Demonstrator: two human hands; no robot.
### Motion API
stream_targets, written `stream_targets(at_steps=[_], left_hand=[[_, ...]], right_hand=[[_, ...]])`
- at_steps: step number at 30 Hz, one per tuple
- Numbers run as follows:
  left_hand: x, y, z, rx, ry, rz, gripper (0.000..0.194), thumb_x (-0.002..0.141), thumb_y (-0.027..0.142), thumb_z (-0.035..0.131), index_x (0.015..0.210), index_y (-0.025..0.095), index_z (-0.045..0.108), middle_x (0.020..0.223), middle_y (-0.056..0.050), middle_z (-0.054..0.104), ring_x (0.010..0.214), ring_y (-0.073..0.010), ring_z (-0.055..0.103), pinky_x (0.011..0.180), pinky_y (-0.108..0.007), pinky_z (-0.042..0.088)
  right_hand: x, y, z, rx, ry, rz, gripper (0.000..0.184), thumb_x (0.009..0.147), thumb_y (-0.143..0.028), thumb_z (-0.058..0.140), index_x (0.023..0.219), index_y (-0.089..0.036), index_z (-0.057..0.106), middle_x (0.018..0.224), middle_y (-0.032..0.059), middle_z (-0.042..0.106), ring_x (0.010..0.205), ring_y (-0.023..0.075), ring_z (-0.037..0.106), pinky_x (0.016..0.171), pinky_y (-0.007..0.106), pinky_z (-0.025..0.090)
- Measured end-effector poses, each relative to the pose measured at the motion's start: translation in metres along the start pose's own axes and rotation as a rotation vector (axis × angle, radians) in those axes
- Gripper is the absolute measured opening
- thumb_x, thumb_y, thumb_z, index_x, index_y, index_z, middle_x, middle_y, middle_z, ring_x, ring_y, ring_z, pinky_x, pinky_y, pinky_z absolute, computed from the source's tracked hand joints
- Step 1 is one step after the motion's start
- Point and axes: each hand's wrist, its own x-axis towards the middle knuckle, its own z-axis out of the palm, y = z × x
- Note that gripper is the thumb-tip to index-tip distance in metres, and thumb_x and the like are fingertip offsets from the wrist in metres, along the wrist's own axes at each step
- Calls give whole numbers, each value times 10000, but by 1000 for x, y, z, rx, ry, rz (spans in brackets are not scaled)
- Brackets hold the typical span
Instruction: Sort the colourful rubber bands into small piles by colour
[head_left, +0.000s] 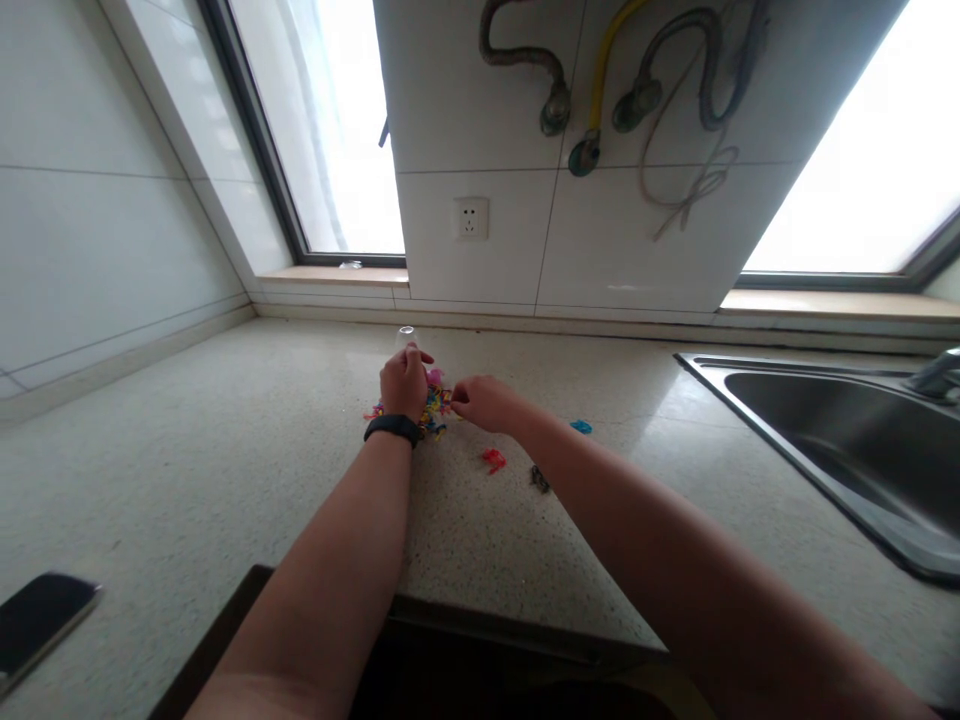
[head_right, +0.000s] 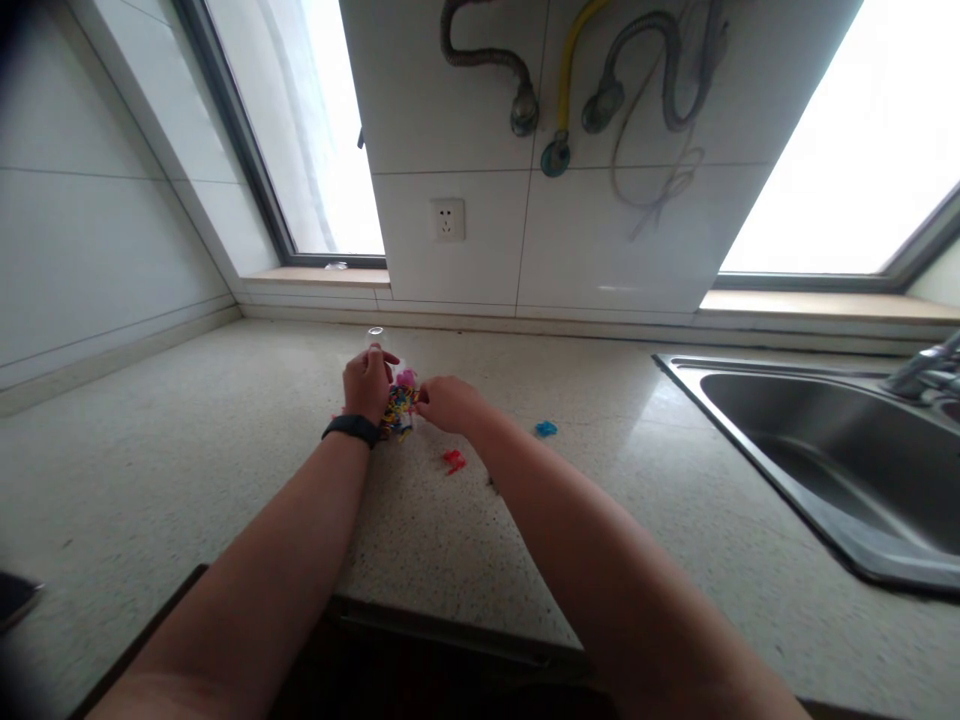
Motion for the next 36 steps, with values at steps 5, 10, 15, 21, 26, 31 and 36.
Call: stream_targets(at_steps=[5,10,15,21,26,31,36], left_hand=[[0,2,0,-1,-3,-22,544,949,456,291,712,188,701,534,-31,596,558,-182,579,563,-279,382],[1,0,0,-3,-6,-6,542,951,452,289,709,192,699,528,-27,590,553,-181,571,564,-279,378],[0,-4,2,-26,-20,25,518,947,418,297,709,195,698,505,-19,571,525,-174,552,552,-279,365],[-2,-3,3,0,-29,35,508,937,411,303,702,195,698,511,-27,579,564,-184,570,569,-277,375],[-4,1,2,22,-49,19,518,931,419,299,704,186,702,545,-42,613,584,-190,593,581,-282,395],[-5,3,3,25,-51,28,523,935,431,302,697,187,699,562,-44,631,582,-186,598,578,-281,404],[-6,8,1,-1,-84,40,526,941,444,312,681,183,689,541,-37,612,572,-177,590,565,-274,407]], right_hand=[[2,0,-1,44,11,-5,223,898,-326,565,944,-175,723,898,65,740,797,154,648,656,233,388],[0,2,-5,172,75,-26,226,879,-321,583,916,-156,733,850,58,732,754,142,623,654,235,384],[-22,19,-24,370,131,-17,227,849,-310,592,862,-125,722,746,37,683,673,122,551,626,245,370],[-54,49,-38,623,138,98,279,823,-408,612,833,-139,686,673,12,619,588,108,487,568,243,373],[-75,58,-33,739,157,151,299,820,-444,613,830,-151,669,678,12,605,576,105,482,535,238,363],[-95,55,-34,862,139,196,297,808,-456,627,823,-161,659,661,5,584,577,106,479,540,241,365],[-105,48,-38,966,142,187,286,800,-448,637,823,-163,644,647,-9,548,562,97,446,526,240,348]])
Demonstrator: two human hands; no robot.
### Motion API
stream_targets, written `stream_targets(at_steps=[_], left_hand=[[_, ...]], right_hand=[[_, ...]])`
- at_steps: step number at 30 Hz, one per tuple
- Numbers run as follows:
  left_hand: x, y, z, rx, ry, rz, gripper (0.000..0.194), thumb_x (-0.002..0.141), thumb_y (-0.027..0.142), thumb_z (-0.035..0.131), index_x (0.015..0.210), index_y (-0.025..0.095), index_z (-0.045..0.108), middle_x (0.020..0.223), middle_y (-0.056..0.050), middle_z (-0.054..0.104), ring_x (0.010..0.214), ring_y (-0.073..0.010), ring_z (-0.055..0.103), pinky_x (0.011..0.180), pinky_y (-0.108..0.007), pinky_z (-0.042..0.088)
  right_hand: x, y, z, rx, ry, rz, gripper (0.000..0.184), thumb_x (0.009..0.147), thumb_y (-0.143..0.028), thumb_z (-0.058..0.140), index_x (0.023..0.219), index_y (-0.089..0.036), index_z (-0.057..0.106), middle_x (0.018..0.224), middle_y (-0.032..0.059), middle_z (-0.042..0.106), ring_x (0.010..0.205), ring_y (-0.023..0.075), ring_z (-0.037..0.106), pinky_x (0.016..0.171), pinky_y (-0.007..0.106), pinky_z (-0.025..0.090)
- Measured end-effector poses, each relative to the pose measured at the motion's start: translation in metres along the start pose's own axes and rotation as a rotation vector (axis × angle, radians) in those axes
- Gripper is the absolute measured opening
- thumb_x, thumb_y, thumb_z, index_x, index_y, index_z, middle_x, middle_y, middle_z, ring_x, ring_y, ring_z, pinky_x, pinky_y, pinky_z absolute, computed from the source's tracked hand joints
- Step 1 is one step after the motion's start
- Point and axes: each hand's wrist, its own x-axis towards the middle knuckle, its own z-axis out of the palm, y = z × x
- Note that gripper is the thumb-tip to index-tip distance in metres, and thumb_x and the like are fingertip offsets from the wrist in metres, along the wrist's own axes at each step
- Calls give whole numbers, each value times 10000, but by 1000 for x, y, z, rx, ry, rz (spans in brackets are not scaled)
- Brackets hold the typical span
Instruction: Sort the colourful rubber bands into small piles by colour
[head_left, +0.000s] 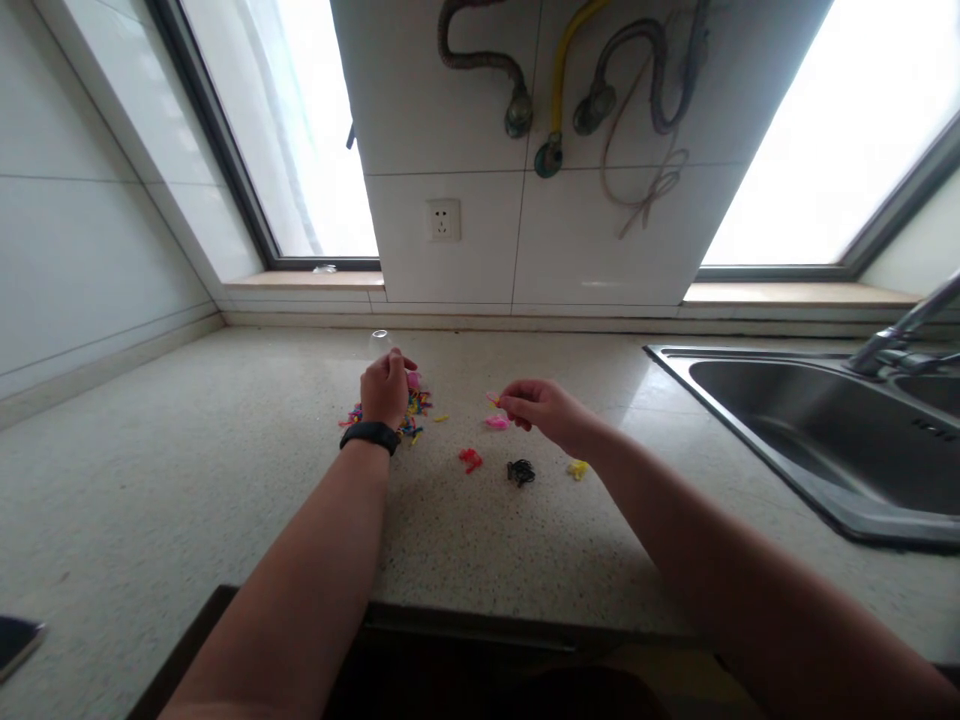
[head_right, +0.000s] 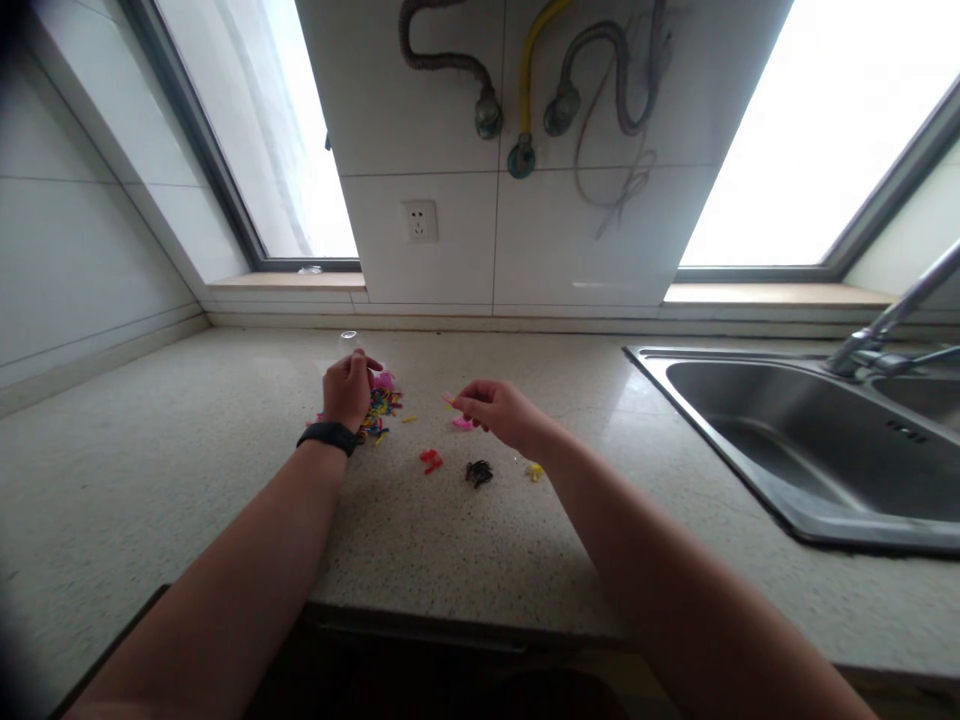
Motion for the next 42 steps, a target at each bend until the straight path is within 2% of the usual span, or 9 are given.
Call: stream_targets(at_steps=[3,5,8,10,15,25,29,34,42], left_hand=[[-8,13,2,-83,-146,21,516,944,464,325,701,174,675,527,-18,564,521,-154,547,525,-262,393],[-18,27,5,-143,-350,72,472,941,469,357,768,173,681,554,-2,544,508,-138,516,507,-250,386],[-37,50,11,-192,-625,242,368,929,427,434,881,176,699,675,-12,592,625,-138,543,579,-245,417],[-49,63,15,-262,-683,276,304,912,415,497,931,180,690,718,-13,603,670,-139,550,608,-245,430],[-66,78,22,-386,-690,200,254,881,407,588,1021,204,648,735,0,573,608,-113,494,529,-219,388],[-72,71,30,-364,-735,189,246,851,417,635,913,184,680,639,9,538,557,-108,428,484,-221,317],[-68,69,29,-381,-757,146,263,847,422,638,900,167,673,619,23,498,548,-100,407,484,-215,299],[-63,65,27,-414,-714,106,264,841,409,646,883,148,649,618,37,465,544,-87,380,488,-203,285],[-59,59,28,-469,-673,62,251,843,387,654,900,143,642,630,37,472,567,-83,404,518,-198,330]], right_hand=[[-4,-2,-1,54,21,-12,282,797,-450,637,811,-168,634,651,-7,543,568,96,445,532,241,357],[-7,-3,-4,92,45,-16,279,791,-447,640,808,-169,626,659,-5,543,571,96,449,535,241,362],[-11,-2,-10,151,82,-17,291,777,-455,647,802,-167,613,658,-9,533,562,93,446,530,242,355],[-12,0,-14,175,102,-7,299,770,-462,653,793,-168,607,656,-13,526,553,91,438,521,243,343],[-11,6,-25,209,73,-6,276,777,-442,664,788,-172,609,679,-14,537,548,85,429,518,248,324],[-15,6,-24,137,8,-14,282,798,-444,656,813,-163,638,618,-28,517,565,96,438,538,247,328],[-15,5,-25,178,29,-33,269,791,-431,666,800,-164,634,656,-18,539,564,88,443,522,240,323],[-18,2,-27,290,62,-74,265,784,-421,695,791,-164,631,655,-25,526,548,78,435,502,233,317],[-17,5,-30,394,139,-145,260,783,-404,716,748,-172,603,639,-35,511,531,70,422,479,231,296]])
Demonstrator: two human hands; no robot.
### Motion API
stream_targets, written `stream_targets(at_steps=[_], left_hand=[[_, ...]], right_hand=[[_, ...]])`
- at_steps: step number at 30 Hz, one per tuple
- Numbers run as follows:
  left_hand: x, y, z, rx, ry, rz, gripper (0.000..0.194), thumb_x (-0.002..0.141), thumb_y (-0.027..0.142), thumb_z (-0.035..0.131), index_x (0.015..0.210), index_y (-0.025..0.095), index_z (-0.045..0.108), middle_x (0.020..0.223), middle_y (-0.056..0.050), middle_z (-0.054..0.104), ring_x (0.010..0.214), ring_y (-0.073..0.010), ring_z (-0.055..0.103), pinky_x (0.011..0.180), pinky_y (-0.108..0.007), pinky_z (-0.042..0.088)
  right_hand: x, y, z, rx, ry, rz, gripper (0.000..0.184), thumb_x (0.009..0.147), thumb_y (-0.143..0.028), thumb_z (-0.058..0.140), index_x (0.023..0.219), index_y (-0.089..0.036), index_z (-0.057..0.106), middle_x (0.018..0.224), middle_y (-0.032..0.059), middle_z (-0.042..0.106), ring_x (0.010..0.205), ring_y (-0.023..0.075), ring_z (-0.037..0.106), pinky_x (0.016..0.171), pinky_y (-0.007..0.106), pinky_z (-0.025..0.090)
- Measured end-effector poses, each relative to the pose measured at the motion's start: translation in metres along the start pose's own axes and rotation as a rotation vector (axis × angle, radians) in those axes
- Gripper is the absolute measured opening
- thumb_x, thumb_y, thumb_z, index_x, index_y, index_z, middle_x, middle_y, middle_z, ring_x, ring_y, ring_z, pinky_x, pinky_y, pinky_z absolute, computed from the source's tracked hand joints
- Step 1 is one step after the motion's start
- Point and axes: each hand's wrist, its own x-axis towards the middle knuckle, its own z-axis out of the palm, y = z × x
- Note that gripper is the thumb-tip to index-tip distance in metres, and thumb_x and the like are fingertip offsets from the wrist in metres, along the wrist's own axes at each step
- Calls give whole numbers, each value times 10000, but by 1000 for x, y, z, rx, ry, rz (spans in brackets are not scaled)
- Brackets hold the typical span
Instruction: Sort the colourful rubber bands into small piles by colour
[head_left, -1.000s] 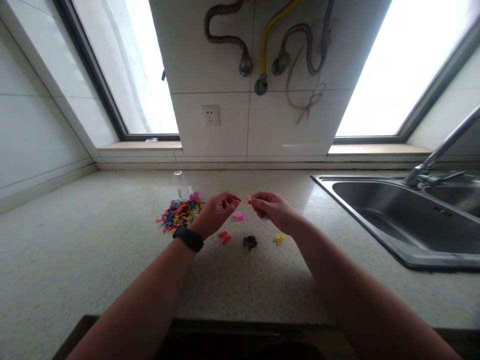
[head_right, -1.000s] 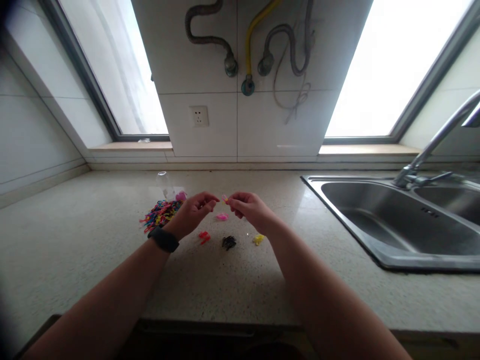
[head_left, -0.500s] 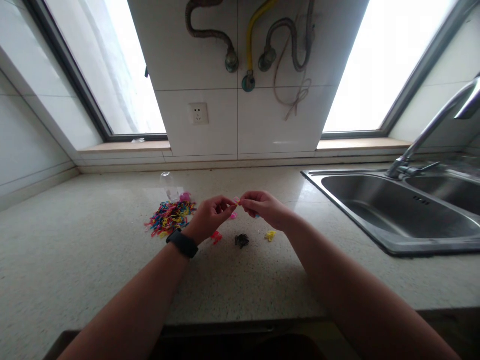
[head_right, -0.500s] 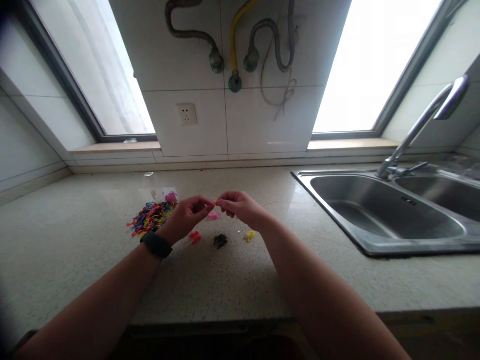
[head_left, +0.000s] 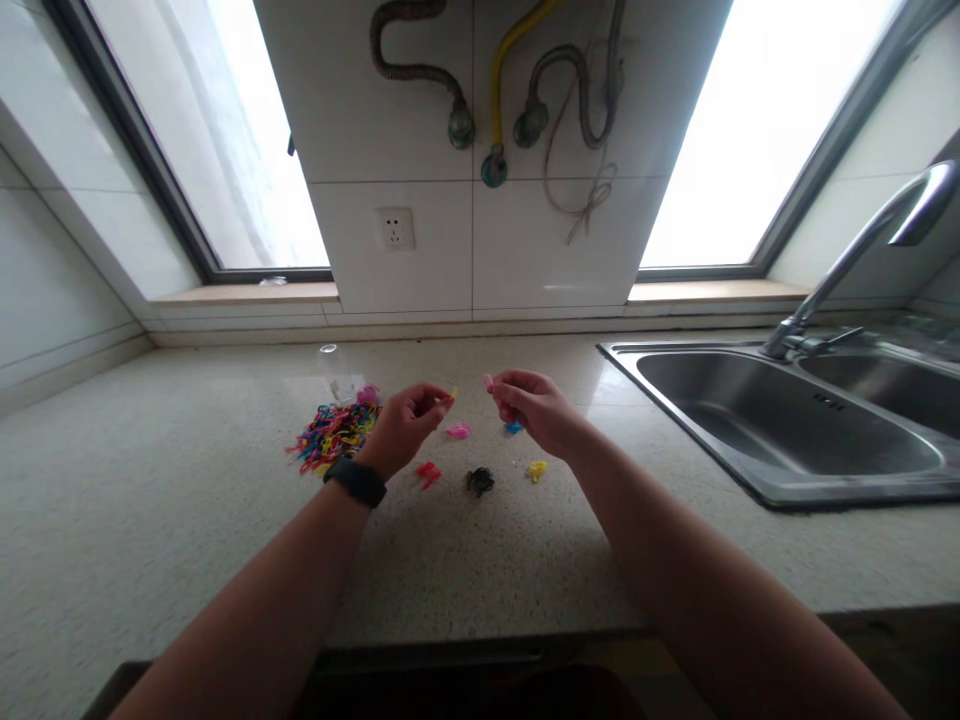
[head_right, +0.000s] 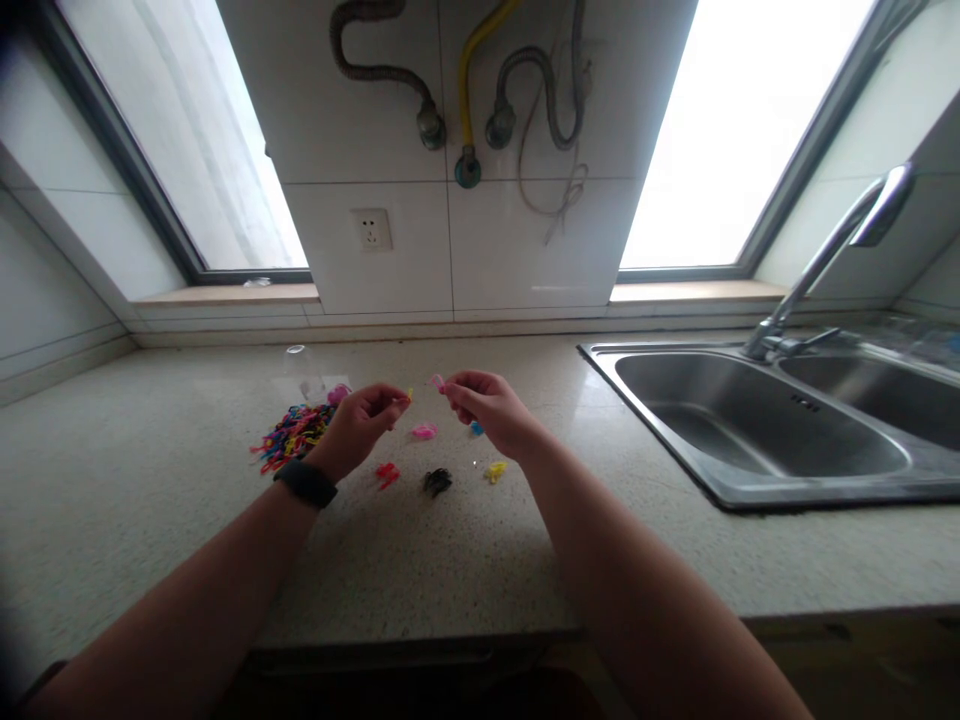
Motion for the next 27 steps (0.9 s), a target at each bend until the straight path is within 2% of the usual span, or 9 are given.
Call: stream_targets(at_steps=[10,27], left_hand=[[2,-5,-3,-7,5,14,245,841,378,658,912,143,644,632,40,474,565,-79,414,520,-198,345],[1,-2,-5,92,-5,18,233,851,375,632,894,146,635,595,43,466,532,-83,407,484,-200,312]], right_hand=[[-1,-4,-2,24,96,-74,226,754,-363,737,732,-171,621,591,-45,483,524,69,385,489,243,278],[3,8,-11,-91,55,-55,247,719,-393,774,785,-165,709,585,-35,502,523,73,389,466,236,278]])
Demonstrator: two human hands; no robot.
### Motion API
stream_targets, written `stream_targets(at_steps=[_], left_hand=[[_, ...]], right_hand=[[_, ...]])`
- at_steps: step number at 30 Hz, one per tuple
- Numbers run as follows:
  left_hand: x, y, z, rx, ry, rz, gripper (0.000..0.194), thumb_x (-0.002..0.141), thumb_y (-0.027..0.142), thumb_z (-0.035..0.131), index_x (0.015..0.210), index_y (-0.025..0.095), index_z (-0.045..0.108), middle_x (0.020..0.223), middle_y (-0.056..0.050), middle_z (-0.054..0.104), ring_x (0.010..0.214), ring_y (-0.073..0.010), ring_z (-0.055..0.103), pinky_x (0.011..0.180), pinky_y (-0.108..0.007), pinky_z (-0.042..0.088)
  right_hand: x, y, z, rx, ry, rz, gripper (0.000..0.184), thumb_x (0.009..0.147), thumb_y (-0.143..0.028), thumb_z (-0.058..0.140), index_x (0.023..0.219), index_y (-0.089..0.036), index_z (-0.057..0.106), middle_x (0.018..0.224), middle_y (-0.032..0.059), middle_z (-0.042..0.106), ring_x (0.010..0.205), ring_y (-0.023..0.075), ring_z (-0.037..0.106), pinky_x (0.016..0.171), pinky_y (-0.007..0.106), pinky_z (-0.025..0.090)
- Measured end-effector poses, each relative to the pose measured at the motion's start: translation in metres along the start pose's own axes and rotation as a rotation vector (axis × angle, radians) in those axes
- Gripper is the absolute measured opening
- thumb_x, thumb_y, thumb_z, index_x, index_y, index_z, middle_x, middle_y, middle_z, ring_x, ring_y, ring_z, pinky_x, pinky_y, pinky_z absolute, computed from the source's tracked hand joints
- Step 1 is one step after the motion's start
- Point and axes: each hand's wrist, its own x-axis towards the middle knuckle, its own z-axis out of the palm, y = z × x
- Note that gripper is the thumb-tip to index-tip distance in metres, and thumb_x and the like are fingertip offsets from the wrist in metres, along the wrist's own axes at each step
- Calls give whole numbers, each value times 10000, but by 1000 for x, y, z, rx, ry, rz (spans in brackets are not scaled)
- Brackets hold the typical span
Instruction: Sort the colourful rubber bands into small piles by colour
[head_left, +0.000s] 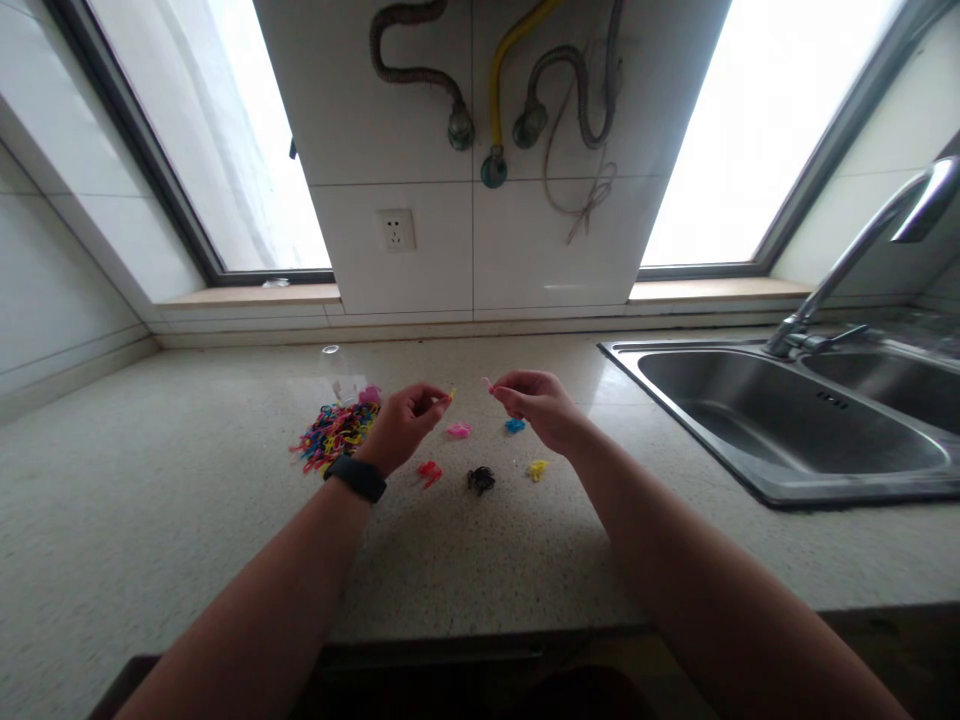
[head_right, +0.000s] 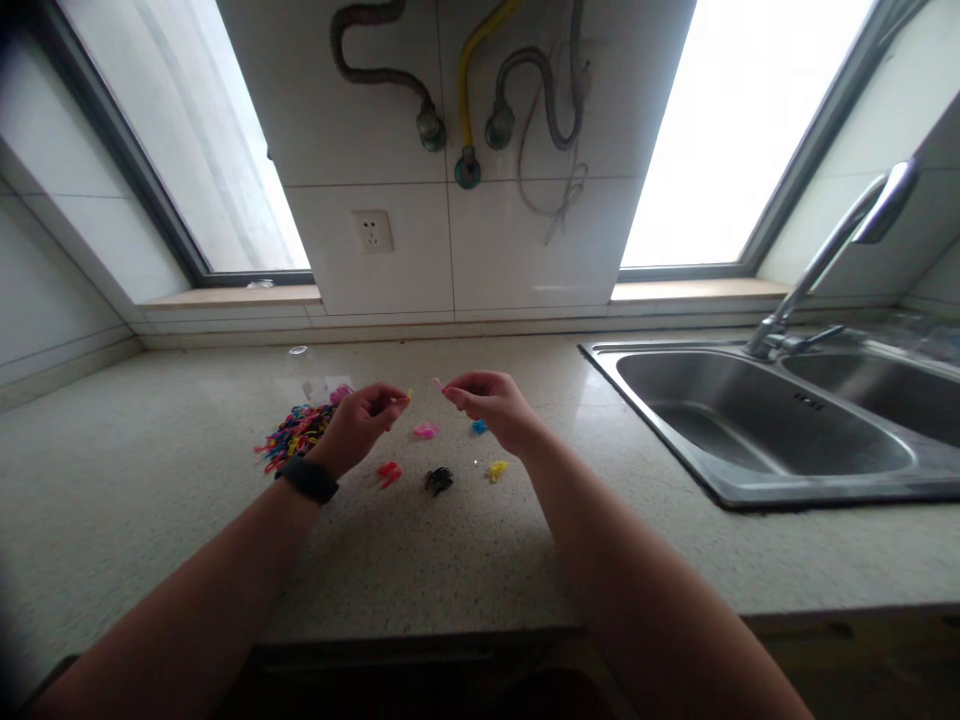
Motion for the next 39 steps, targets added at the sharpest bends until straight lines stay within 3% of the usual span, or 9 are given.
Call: stream_targets(at_steps=[10,28,39], left_hand=[[2,-8,-2,43,14,16,262,849,402,636,903,146,647,601,37,479,537,-88,418,489,-199,326],[5,-15,-7,96,8,33,276,853,410,620,897,140,658,581,41,473,525,-89,419,485,-198,319],[5,-14,-8,95,15,34,268,855,410,620,889,147,651,578,44,463,514,-84,401,473,-194,300]], right_hand=[[2,4,-2,-110,6,19,348,700,-468,761,836,-149,721,617,-20,523,551,85,412,463,231,322],[3,1,-2,-126,8,38,317,698,-437,760,812,-145,713,623,-28,529,544,73,406,461,226,289],[5,9,-3,-195,-22,3,318,705,-430,747,849,-148,718,674,0,592,574,95,452,493,242,333]])
